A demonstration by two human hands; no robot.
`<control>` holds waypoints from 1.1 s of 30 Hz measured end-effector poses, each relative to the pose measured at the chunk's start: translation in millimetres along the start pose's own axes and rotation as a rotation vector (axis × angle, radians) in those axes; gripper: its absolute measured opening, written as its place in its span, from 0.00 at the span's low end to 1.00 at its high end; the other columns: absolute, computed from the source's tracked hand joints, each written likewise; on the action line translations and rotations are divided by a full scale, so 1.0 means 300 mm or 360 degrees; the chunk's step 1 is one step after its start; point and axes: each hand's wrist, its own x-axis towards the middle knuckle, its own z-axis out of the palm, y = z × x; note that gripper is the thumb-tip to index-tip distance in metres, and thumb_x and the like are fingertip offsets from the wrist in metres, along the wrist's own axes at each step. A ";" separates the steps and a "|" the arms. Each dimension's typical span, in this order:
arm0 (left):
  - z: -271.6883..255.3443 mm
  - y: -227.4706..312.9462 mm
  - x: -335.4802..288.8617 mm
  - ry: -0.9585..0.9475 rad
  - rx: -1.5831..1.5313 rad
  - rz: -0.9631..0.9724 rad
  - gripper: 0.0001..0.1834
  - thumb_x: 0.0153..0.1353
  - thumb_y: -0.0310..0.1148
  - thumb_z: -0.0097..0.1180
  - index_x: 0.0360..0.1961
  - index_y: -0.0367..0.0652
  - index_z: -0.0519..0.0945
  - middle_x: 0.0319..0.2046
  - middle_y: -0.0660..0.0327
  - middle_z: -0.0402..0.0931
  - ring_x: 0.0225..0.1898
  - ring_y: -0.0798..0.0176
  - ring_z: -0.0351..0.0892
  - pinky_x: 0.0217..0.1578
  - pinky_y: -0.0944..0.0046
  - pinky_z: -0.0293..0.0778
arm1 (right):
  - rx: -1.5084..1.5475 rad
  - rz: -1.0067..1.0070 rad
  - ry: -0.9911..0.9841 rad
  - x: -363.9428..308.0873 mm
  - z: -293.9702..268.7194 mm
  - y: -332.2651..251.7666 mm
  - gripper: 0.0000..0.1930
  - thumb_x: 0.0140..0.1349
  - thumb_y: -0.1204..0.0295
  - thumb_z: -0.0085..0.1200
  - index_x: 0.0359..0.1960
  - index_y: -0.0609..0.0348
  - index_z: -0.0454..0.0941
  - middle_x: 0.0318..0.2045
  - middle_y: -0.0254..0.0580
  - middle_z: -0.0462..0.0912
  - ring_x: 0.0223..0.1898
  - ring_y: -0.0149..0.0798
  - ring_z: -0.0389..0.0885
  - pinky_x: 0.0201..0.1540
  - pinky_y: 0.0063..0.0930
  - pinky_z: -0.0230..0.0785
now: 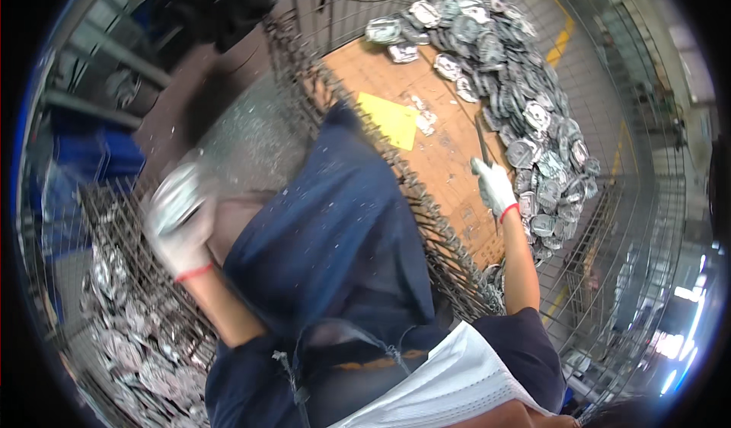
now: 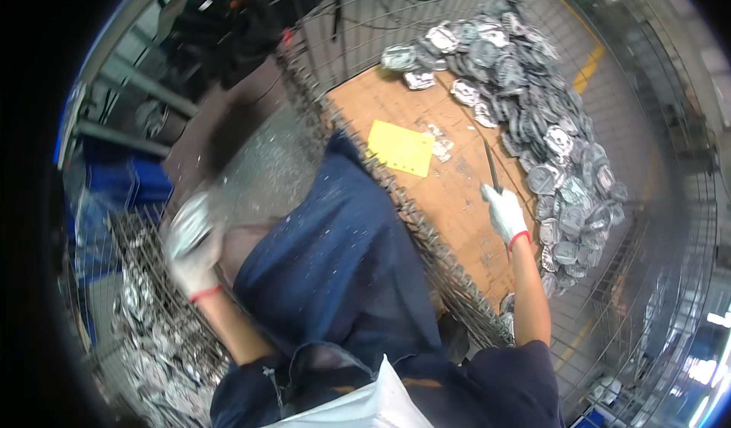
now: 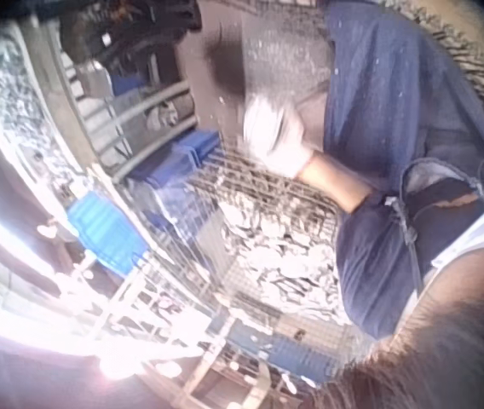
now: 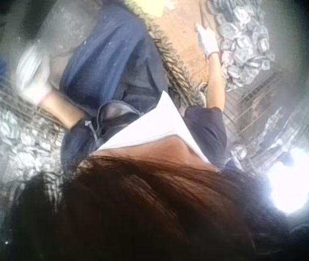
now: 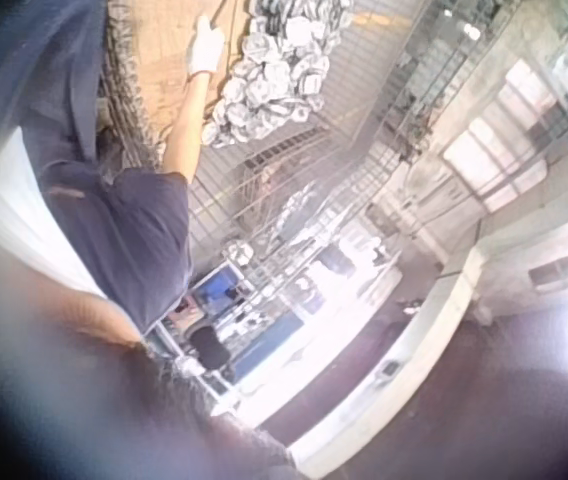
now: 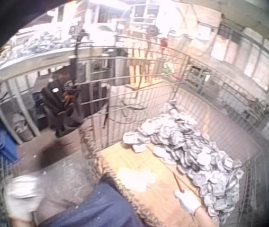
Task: Using a handheld scraping tool to remove burrs and excess material from circular metal castings.
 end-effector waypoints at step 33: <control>0.102 0.274 0.137 -0.0096 -0.1577 -0.0207 0.36 0.82 0.52 0.46 0.79 0.35 0.67 0.72 0.43 0.74 0.67 0.47 0.81 0.64 0.49 0.79 | -0.0715 -0.0769 0.0479 0.420 -0.171 -0.081 0.22 0.68 0.56 0.67 0.46 0.67 0.87 0.35 0.52 0.91 0.36 0.45 0.89 0.45 0.43 0.81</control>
